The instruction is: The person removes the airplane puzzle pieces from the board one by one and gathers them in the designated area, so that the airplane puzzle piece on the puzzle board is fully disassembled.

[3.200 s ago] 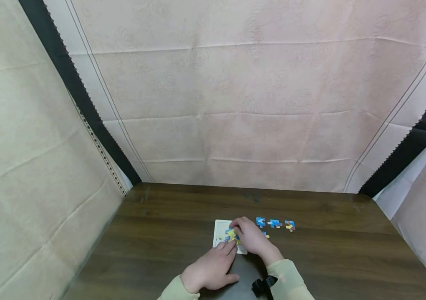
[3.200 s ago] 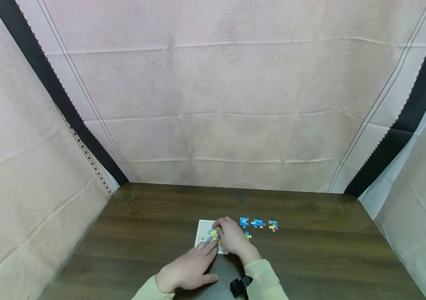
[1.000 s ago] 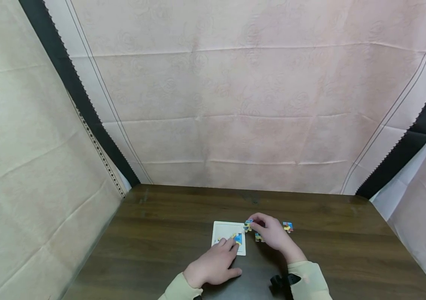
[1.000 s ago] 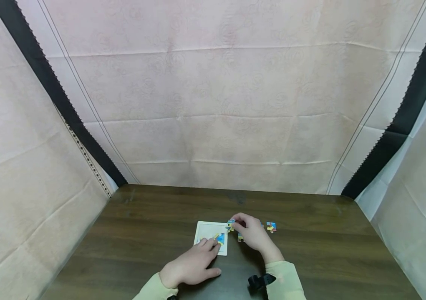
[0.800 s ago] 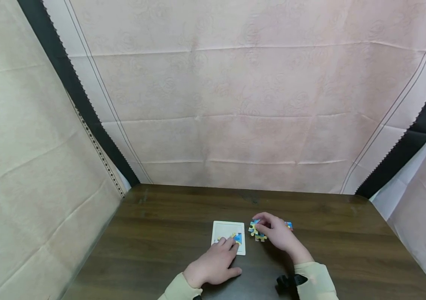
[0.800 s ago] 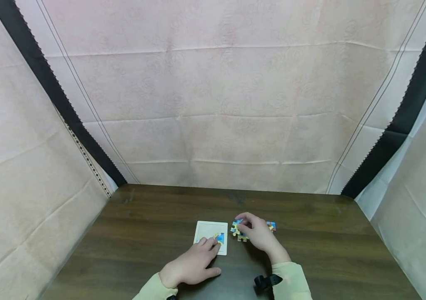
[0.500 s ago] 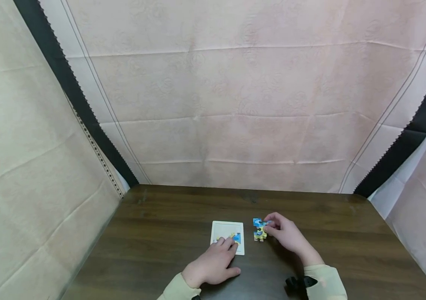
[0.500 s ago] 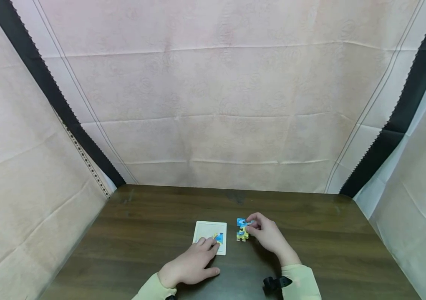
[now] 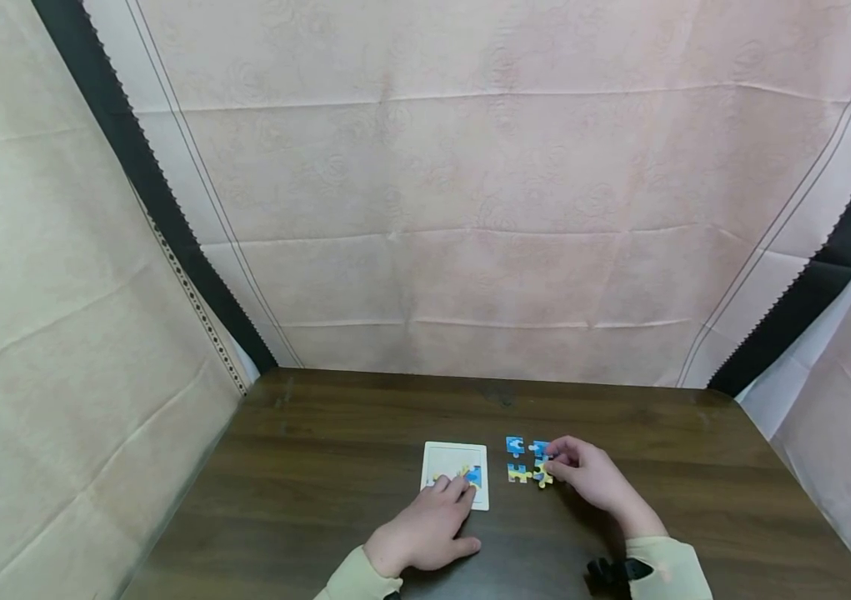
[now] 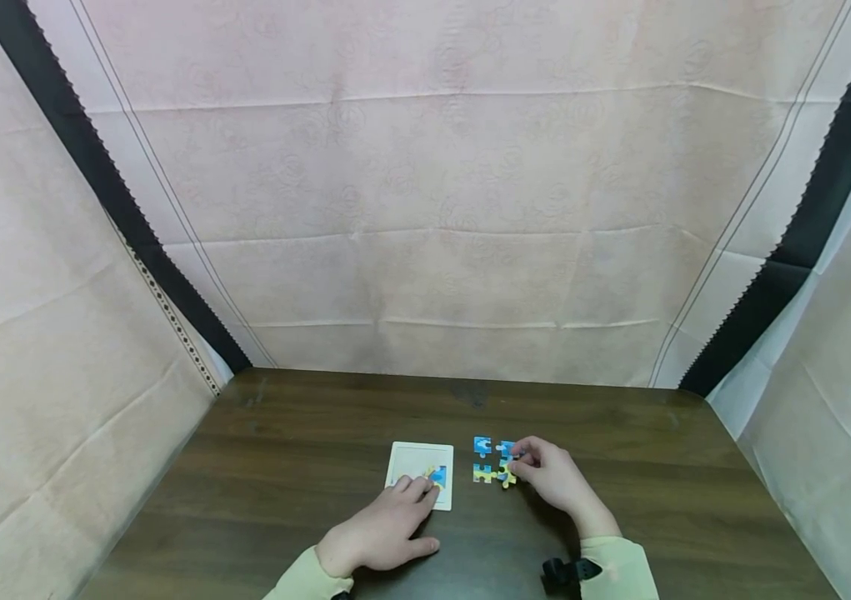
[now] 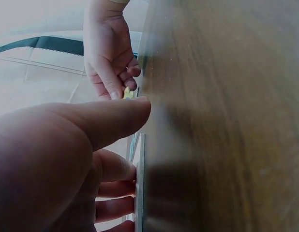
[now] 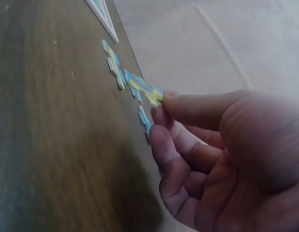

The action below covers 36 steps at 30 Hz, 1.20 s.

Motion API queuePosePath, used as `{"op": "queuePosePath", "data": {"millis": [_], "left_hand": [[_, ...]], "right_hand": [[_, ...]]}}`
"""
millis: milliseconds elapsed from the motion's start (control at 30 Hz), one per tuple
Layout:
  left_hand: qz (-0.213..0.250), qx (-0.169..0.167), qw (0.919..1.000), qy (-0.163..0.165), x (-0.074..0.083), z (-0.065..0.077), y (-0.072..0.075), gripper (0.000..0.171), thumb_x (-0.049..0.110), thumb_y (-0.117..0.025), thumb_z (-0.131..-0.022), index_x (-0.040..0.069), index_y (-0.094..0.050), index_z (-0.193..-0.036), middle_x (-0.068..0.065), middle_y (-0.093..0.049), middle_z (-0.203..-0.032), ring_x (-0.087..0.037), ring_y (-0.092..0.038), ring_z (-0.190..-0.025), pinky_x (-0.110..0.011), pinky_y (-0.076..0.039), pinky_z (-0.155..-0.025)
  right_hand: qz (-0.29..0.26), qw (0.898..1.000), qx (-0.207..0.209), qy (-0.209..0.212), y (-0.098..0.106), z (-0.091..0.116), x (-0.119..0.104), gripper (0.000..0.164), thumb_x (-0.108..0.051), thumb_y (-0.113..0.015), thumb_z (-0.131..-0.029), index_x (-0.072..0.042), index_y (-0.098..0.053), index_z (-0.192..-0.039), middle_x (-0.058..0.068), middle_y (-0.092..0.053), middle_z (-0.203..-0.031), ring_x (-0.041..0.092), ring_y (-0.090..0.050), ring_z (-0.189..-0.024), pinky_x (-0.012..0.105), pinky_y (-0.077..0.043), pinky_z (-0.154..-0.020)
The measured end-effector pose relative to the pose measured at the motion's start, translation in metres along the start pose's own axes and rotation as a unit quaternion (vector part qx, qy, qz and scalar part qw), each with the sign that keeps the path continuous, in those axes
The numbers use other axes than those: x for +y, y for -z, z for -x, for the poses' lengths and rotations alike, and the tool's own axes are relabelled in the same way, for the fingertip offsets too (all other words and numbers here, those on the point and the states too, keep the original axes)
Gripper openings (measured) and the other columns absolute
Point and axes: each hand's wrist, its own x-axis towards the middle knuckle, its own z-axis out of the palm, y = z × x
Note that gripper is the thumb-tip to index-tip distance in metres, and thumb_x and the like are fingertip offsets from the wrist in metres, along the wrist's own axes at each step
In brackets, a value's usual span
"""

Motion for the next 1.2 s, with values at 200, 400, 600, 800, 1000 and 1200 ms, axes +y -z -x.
{"op": "queuePosePath", "data": {"millis": [200, 400, 600, 800, 1000, 1200], "left_hand": [[0.002, -0.008, 1.0000, 0.004, 0.0006, 0.0000, 0.0012, 0.073, 0.055, -0.065, -0.103, 0.006, -0.054, -0.157, 0.000, -0.050, -0.146, -0.013, -0.043, -0.113, -0.030, -0.045, -0.099], [0.005, -0.011, 0.9999, 0.009, 0.0014, 0.0005, 0.0027, 0.074, 0.055, -0.065, -0.104, 0.006, -0.052, -0.158, 0.001, -0.049, -0.147, -0.013, -0.044, -0.116, -0.031, -0.045, -0.101], [0.004, -0.009, 0.9999, 0.008, 0.0010, 0.0003, 0.0016, 0.074, 0.054, -0.065, -0.104, 0.006, -0.052, -0.158, 0.000, -0.049, -0.147, -0.013, -0.043, -0.115, -0.030, -0.044, -0.101], [0.000, -0.006, 1.0000, 0.005, 0.0017, 0.0005, 0.0022, 0.074, 0.054, -0.065, -0.103, 0.006, -0.053, -0.157, 0.000, -0.050, -0.146, -0.013, -0.043, -0.114, -0.030, -0.044, -0.100], [0.001, -0.004, 1.0000, 0.003, 0.0012, 0.0003, 0.0017, 0.073, 0.054, -0.065, -0.104, 0.005, -0.053, -0.157, 0.000, -0.050, -0.145, -0.014, -0.043, -0.113, -0.031, -0.045, -0.100], [0.003, -0.003, 1.0000, 0.001, 0.0009, 0.0006, 0.0012, 0.073, 0.053, -0.065, -0.104, 0.004, -0.053, -0.157, -0.002, -0.050, -0.145, -0.015, -0.043, -0.114, -0.031, -0.045, -0.099]], "right_hand": [[0.017, 1.000, 0.001, -0.002, -0.0005, 0.0005, 0.0012, 0.013, -0.015, -0.074, -0.101, -0.009, -0.072, -0.113, 0.002, -0.067, -0.089, 0.020, -0.060, -0.080, 0.038, -0.049, -0.072], [0.036, 0.999, 0.006, -0.001, -0.0015, 0.0000, 0.0008, 0.012, -0.014, -0.075, -0.101, -0.009, -0.072, -0.112, 0.001, -0.066, -0.088, 0.020, -0.058, -0.079, 0.038, -0.049, -0.071], [0.061, 0.998, 0.012, -0.004, -0.0020, 0.0003, -0.0003, 0.013, -0.013, -0.076, -0.100, -0.010, -0.073, -0.113, 0.001, -0.065, -0.088, 0.020, -0.057, -0.079, 0.037, -0.050, -0.071], [0.077, 0.997, -0.001, 0.003, -0.0017, 0.0015, -0.0009, 0.018, -0.016, -0.079, -0.098, -0.010, -0.073, -0.114, 0.000, -0.064, -0.089, 0.019, -0.057, -0.081, 0.038, -0.049, -0.072], [0.089, 0.996, -0.013, 0.004, -0.0005, 0.0026, -0.0031, 0.030, -0.019, -0.090, -0.088, -0.011, -0.074, -0.111, 0.001, -0.065, -0.096, 0.019, -0.058, -0.086, 0.039, -0.052, -0.079], [0.093, 0.995, -0.026, 0.000, 0.0006, 0.0042, -0.0066, 0.034, -0.021, -0.094, -0.083, -0.010, -0.075, -0.109, 0.001, -0.066, -0.098, 0.018, -0.059, -0.088, 0.041, -0.054, -0.083]]}}
